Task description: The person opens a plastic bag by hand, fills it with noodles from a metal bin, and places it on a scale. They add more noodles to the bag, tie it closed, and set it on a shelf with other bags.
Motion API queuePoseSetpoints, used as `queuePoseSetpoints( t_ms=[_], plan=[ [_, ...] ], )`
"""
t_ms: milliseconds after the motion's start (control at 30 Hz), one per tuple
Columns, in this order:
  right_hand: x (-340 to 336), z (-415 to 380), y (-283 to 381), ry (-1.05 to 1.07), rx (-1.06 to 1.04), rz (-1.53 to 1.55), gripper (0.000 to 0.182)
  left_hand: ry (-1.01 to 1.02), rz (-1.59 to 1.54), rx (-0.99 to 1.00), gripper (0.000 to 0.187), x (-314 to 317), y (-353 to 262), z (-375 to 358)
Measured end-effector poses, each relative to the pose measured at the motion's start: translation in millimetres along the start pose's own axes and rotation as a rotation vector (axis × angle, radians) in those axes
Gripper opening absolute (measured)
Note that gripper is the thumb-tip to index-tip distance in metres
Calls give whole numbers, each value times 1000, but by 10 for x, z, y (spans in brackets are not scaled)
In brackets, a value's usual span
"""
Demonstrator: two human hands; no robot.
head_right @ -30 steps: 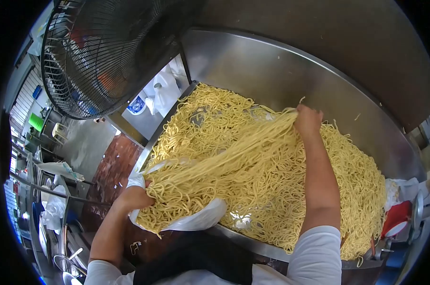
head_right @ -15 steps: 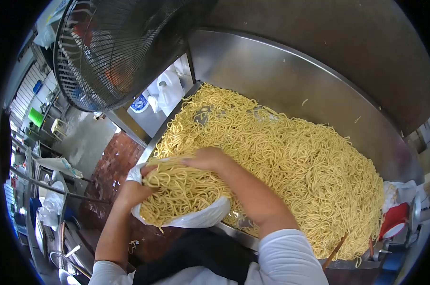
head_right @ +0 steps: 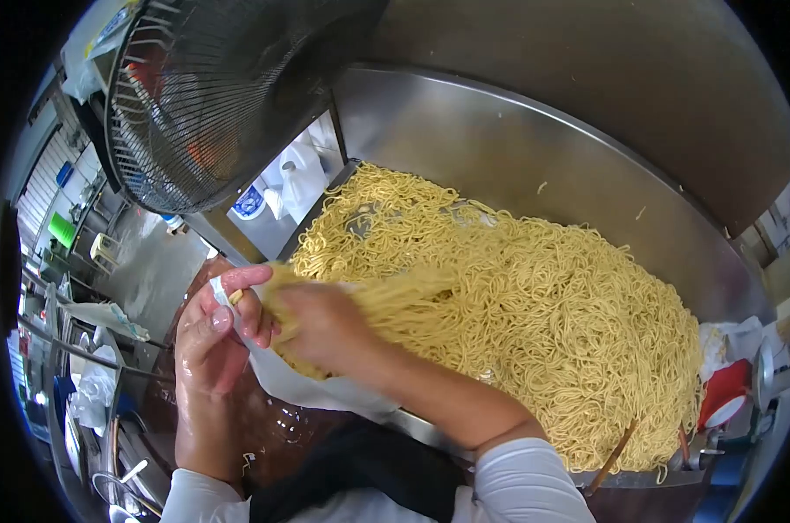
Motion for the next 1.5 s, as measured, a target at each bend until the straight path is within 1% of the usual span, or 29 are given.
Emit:
queuePoseSetpoints(
  t_ms=[67, 100, 133, 167, 200, 267, 300, 333, 400, 433, 467, 533, 600, 633, 700, 733, 800, 833, 900, 933, 1000, 1067, 1133, 1267, 1333, 1400, 1433, 1467, 1500],
  plan=[
    [481, 71, -46, 189, 132, 231, 38, 12, -24, 12, 49, 23, 34, 15],
    [764, -20, -218, 180, 136, 232, 38, -89, 53, -8, 47, -157, 129, 6],
    [996, -189, -279, 79, -74, -62, 41, -193, 127, -21, 45, -378, 232, -7],
    [1239, -418, -344, -17, -286, -354, 45, -171, 253, -48, 42, -618, 403, 13],
    [1239, -470, -283, -12, -286, -354, 45, -175, 249, -48, 42, -722, 539, 71],
    [1344, -544, -233, 219, -124, -29, 50, -7, 821, 171, 43, -607, 523, 203],
    [1259, -546, -183, 152, -139, 78, 48, 26, 791, 76, 51, -595, 645, 263],
    [1220, -551, -165, 153, -136, 74, 48, 27, 787, 78, 51, -560, 686, 309],
    [1141, -548, -236, 261, 33, 277, 46, 262, 1174, 26, 67, -293, 959, 440],
    [972, -583, -143, 311, -58, -30, 42, 424, 1220, -97, 71, -135, 1185, 515],
    [735, -630, -94, 307, -51, -31, 42, 585, 1256, -226, 76, 28, 1436, 545],
    [609, -985, -238, 695, 68, -224, 37, 734, 1255, -585, 84, 88, 2129, 546],
    [233, -1216, -291, 608, 94, 160, 34, 914, 1655, -664, 71, 34, 2850, 573],
    [80, -1403, -364, 605, 99, 159, 34, 922, 1653, -662, 71, 83, 3041, 556],
    [-249, -1862, -922, 412, 647, 489, 40, 1065, 1861, -437, 67, 257, 3280, 499],
    [-374, -2005, -1066, 400, 651, 499, 40, 1082, 1862, -441, 67, 262, 3315, 422],
    [-735, -2264, -1534, 44, 836, 542, 52, 723, 1679, -182, 58, 357, 2967, 512],
    [-773, -2240, -1488, 36, 838, 552, 52, 734, 1683, -188, 58, 377, 2882, 494],
    [-1246, -1891, -1193, -90, 537, 54, 53, 551, 1247, -429, 53, 342, 2643, 554],
    [-1238, -1777, -1180, -94, 532, 54, 53, 552, 1253, -424, 53, 388, 2472, 523],
    [-1163, -1349, -833, -150, 192, 13, 52, 403, 928, -382, 51, 493, 2017, 507],
    [-1005, -1068, -907, -140, 191, -46, 47, 351, 672, -400, 52, 401, 1706, 414],
    [-1052, -957, -1129, -179, 207, -181, 38, 286, 374, -279, 58, 177, 1368, 354],
    [-1921, -946, -1410, -528, 443, -414, 27, 168, 606, -285, 59, -340, 1132, 251],
    [-2406, -880, -1403, -608, 495, -536, 26, 99, 1229, -375, 61, -701, 1275, 226],
    [-2810, -845, -1389, -691, 525, -598, 25, 94, 1315, -386, 56, -738, 1220, 193],
    [-3013, -862, -1367, -733, 511, -628, 23, 99, 1361, -490, 54, -901, 1305, 151],
    [-3234, -924, -1561, -781, 472, -551, 22, 105, 1405, -595, 53, -1030, 1366, 100],
    [-3435, -1013, -1751, -828, 430, -472, 20, 100, 1406, -598, 53, -1051, 1335, 73]
  ],
)
Point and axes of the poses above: each hand's wrist, its own z-axis towards the middle knuckle, its own x-axis out of the palm, y = z × x, the point moved 10 cm from there along z, towards the middle knuckle, and after that the axes turned 1 degree about -y, right-handed, at the moved point
